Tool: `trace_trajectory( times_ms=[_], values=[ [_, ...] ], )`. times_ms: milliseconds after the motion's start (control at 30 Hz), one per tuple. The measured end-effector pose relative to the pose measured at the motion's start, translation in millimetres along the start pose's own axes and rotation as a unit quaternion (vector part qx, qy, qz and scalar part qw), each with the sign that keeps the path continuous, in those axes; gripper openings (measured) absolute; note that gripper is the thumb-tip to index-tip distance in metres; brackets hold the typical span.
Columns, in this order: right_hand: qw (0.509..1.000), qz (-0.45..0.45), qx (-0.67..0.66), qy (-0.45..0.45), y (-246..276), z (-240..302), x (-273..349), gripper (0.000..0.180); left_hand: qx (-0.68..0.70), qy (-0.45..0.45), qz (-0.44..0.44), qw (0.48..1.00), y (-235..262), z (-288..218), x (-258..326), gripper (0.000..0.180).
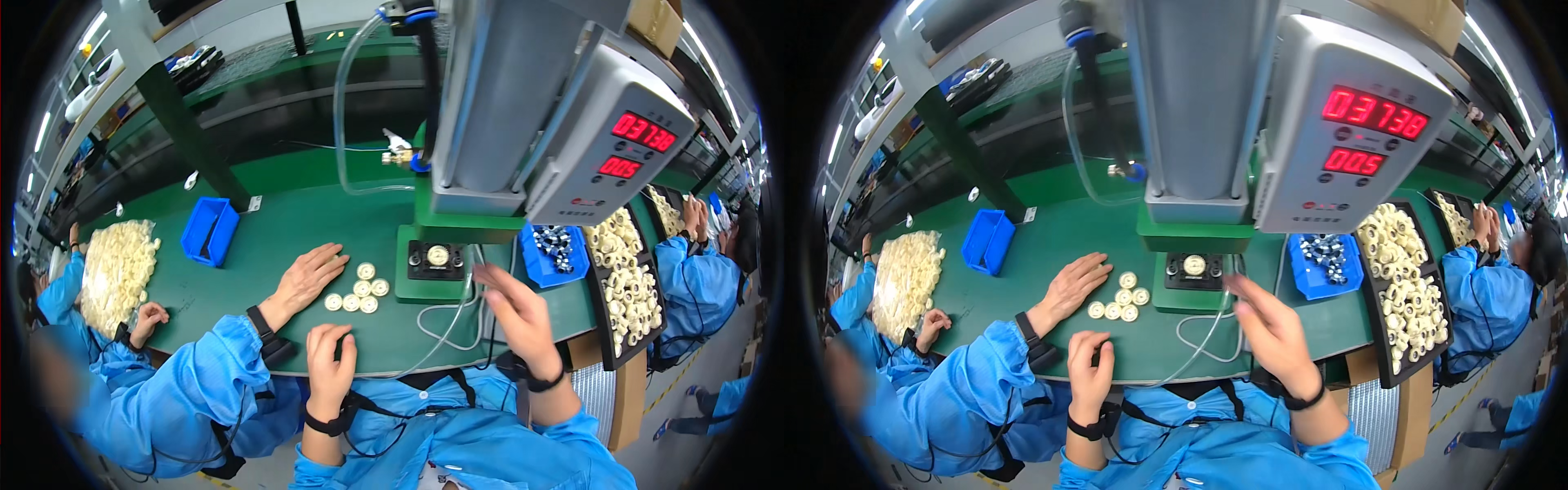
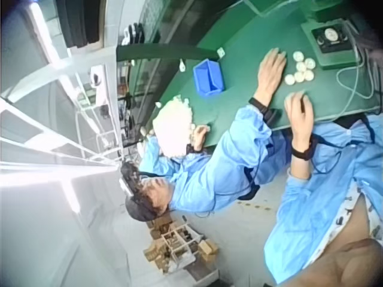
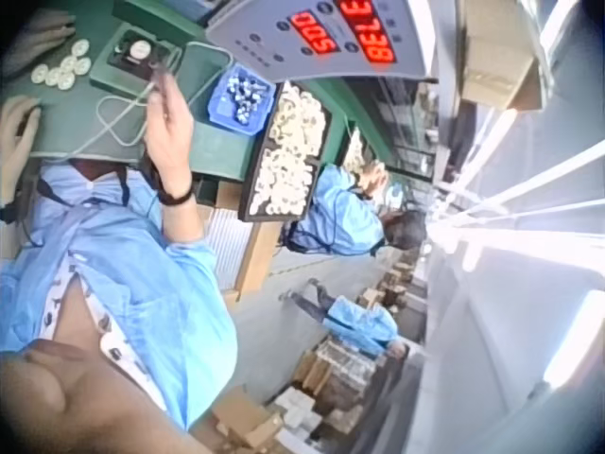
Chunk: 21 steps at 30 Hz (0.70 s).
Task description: Assembling small plastic gear components using a benchtop pneumatic press machine.
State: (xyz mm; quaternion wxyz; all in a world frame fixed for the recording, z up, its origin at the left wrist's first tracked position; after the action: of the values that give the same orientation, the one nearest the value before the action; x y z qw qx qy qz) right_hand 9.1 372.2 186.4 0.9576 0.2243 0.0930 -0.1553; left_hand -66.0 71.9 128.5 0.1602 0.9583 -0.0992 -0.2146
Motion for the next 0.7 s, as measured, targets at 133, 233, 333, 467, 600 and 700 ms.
trace_trajectory(
  times_ms=[133,233,333,467,600,700],
  values=[
    [0.908,0.014,0.417,0.019,22,5,53,0.044,-0.052,-0.028,-0.004,0.998,-2,-5,-12,0.022],
    [0.864,0.021,0.503,-0.018,19,-24,75,0.045,-0.068,-0.018,-0.004,0.997,-10,-3,-22,0.027],
    [0.877,0.014,0.479,-0.027,29,-33,69,0.033,-0.116,-0.053,-0.022,0.992,-17,6,-24,0.030],
    [0.933,-0.046,0.355,-0.024,56,-31,53,0.023,-0.147,-0.030,-0.040,0.988,-11,16,-17,0.037],
    [0.915,-0.174,0.364,0.002,111,-41,48,0.016,-0.193,-0.008,-0.041,0.980,-20,19,-17,0.040],
    [0.875,-0.184,0.447,-0.017,135,-59,24,0.013,-0.207,-0.001,-0.054,0.977,-22,15,-19,0.033]
  ],
)
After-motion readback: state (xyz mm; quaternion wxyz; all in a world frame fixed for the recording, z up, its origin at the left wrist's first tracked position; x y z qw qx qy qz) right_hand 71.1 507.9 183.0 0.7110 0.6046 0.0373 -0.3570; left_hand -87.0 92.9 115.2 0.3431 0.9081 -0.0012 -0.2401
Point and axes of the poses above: each hand's wrist, its own x-axis away from the middle knuckle, its own y-axis out of the back of the hand, z = x × y, the point moved 9 cm from there along -x, towards the middle knuckle, and after that the axes turned 15 degrees about x, right-handed, at the moved point
